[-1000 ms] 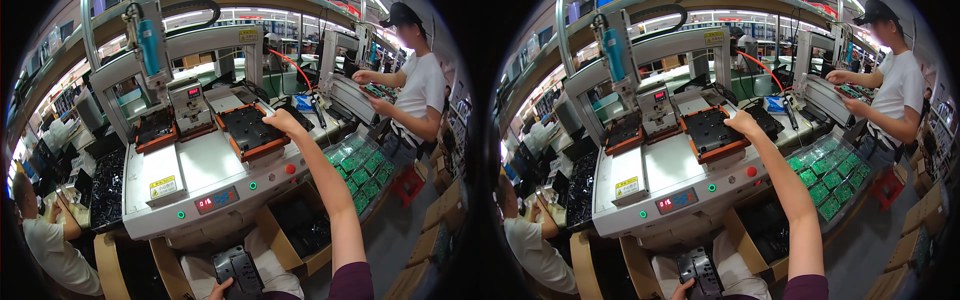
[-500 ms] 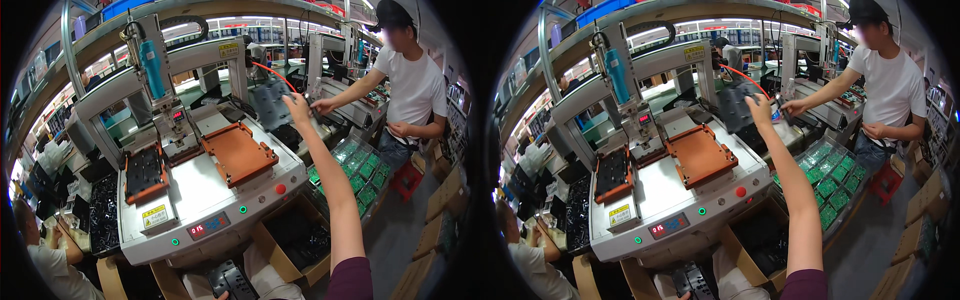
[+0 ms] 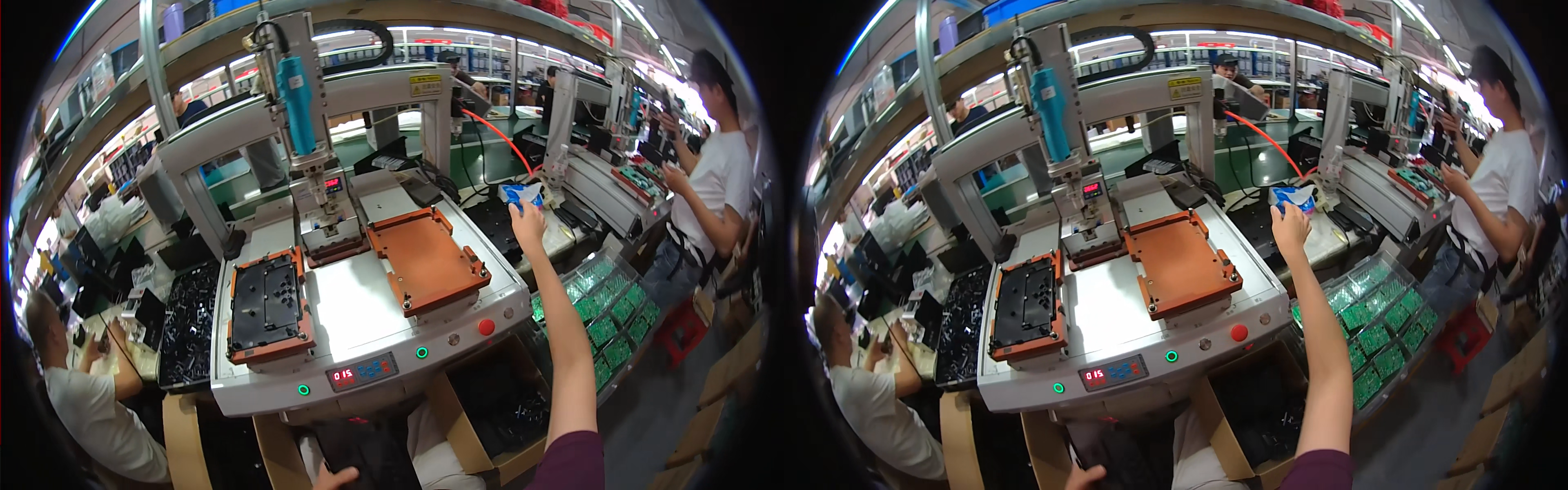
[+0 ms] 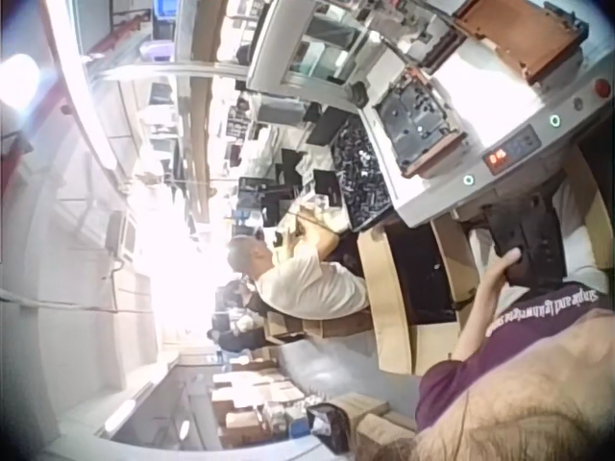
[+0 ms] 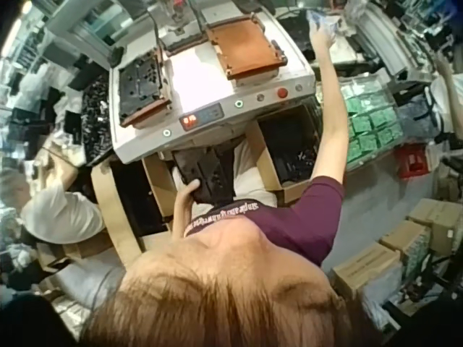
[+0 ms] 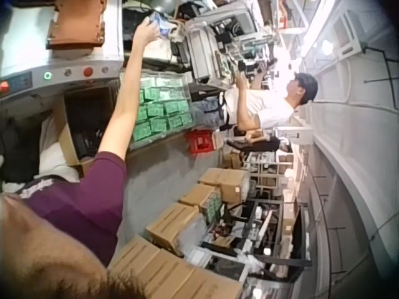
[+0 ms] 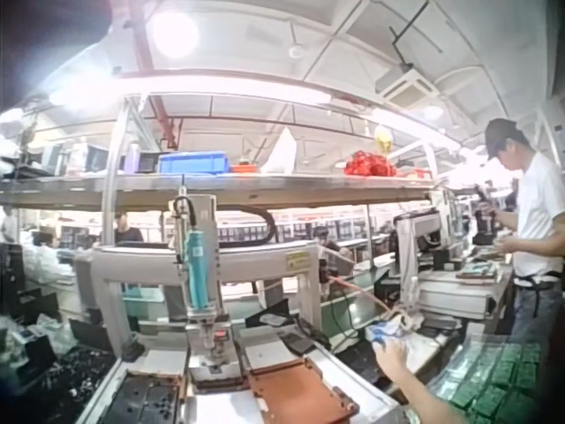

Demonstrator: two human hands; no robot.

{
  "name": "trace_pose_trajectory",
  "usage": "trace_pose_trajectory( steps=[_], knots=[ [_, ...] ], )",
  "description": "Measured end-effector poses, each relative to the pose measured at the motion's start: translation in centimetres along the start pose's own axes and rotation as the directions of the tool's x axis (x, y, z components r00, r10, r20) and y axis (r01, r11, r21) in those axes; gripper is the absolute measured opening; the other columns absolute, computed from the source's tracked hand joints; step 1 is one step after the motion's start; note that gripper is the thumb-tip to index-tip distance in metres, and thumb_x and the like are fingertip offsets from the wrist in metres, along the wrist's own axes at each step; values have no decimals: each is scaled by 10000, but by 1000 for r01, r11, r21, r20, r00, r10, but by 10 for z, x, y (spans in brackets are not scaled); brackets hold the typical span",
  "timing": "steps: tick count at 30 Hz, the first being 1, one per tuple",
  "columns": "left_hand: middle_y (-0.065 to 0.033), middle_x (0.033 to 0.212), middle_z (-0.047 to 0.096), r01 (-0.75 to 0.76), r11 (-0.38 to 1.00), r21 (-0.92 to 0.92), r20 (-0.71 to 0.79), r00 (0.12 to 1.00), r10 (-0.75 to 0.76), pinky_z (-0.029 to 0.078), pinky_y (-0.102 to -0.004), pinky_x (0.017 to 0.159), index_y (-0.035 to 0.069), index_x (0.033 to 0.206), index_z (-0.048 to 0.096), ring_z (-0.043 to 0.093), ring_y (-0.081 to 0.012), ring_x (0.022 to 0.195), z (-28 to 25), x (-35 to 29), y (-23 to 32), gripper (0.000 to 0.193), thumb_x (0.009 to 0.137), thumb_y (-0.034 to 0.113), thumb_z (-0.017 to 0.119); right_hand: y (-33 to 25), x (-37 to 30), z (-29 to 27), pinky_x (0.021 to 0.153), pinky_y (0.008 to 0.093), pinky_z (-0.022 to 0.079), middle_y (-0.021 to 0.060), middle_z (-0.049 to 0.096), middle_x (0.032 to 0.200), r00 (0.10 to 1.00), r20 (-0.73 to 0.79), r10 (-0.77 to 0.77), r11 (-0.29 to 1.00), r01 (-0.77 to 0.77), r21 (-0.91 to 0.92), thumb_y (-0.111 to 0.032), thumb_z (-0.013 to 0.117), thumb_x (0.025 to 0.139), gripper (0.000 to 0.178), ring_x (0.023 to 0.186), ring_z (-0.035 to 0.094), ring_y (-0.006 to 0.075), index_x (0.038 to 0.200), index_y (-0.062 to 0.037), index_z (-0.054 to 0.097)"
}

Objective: Operating a machine to assemble electronic housings by placing components into the machine and removing them once processed.

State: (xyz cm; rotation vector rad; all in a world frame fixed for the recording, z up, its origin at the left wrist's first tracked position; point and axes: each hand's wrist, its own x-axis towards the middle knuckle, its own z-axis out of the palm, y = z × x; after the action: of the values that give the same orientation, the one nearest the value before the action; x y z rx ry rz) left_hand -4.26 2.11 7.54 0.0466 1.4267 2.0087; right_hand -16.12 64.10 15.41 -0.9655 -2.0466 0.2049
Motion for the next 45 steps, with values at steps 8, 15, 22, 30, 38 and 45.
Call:
trace_pose_trajectory(
  steps=[8, 15, 22, 30, 38, 45],
  knots=[
    [-142, 1204, 566, -181, 957, -228, 102, 973, 208, 502, -370, 920, -9, 1298, 440, 606, -257, 1039, 114, 95, 130, 687, 739, 184, 789, -156, -154, -202, 808, 242, 459, 94, 627, 1066, 589, 573, -570, 460, -349, 816, -233, 430, 1023, 411, 887, 582, 97, 1343, 25, 418],
    [-158, 1250, 532, -474, 861, -183, 363, 782, 507, 473, -351, 924, 1, 1399, 302, 568, -228, 1092, 194, 194, 171, 684, 873, 237, 670, -173, -104, -198, 952, 253, 399, 69, 587, 1191, 821, 455, -345, 447, -283, 849, -256, 509, 978, 466, 1066, 536, 115, 1317, 60, 473],
    [-136, 1289, 531, -840, -89, 535, 548, 265, 794, 400, -401, 1013, 90, 1341, 464, 486, -369, 1202, 199, 201, 147, 506, 882, 211, 639, -128, -32, -105, 879, 284, 433, 83, 621, 1010, 856, 374, -358, 689, -28, 724, -264, 567, 943, 423, 941, 554, 147, 1212, 62, 559],
    [-135, 1058, 627, -685, -351, 639, 683, 294, 669, 461, -382, 880, 34, 1296, 472, 560, -293, 1062, 201, 220, 129, 587, 861, 393, 633, -116, -51, -73, 736, 254, 434, 23, 653, 853, 595, 781, -190, 766, -408, 497, -257, 657, 878, 304, 774, 560, 96, 986, 26, 681],
    [-81, 1147, 585, -641, -437, 631, 745, 343, 573, 450, -359, 889, 40, 1286, 467, 529, -260, 1039, 195, 213, 134, 671, 783, 426, 684, -94, -112, -98, 705, 311, 481, 104, 618, 931, 898, 402, -179, 787, -114, 606, -313, 701, 838, 302, 801, 612, 194, 923, -26, 667],
    [-104, 1215, 570, -650, -424, 631, 745, 354, 565, 431, -376, 952, 60, 1324, 449, 509, -298, 1134, 198, 213, 129, 683, 779, 385, 702, -104, -134, -108, 809, 288, 433, 70, 633, 923, 935, 56, -350, 714, 228, 662, -158, 631, 905, 154, 872, 582, 172, 922, -9, 663]
  ],
)
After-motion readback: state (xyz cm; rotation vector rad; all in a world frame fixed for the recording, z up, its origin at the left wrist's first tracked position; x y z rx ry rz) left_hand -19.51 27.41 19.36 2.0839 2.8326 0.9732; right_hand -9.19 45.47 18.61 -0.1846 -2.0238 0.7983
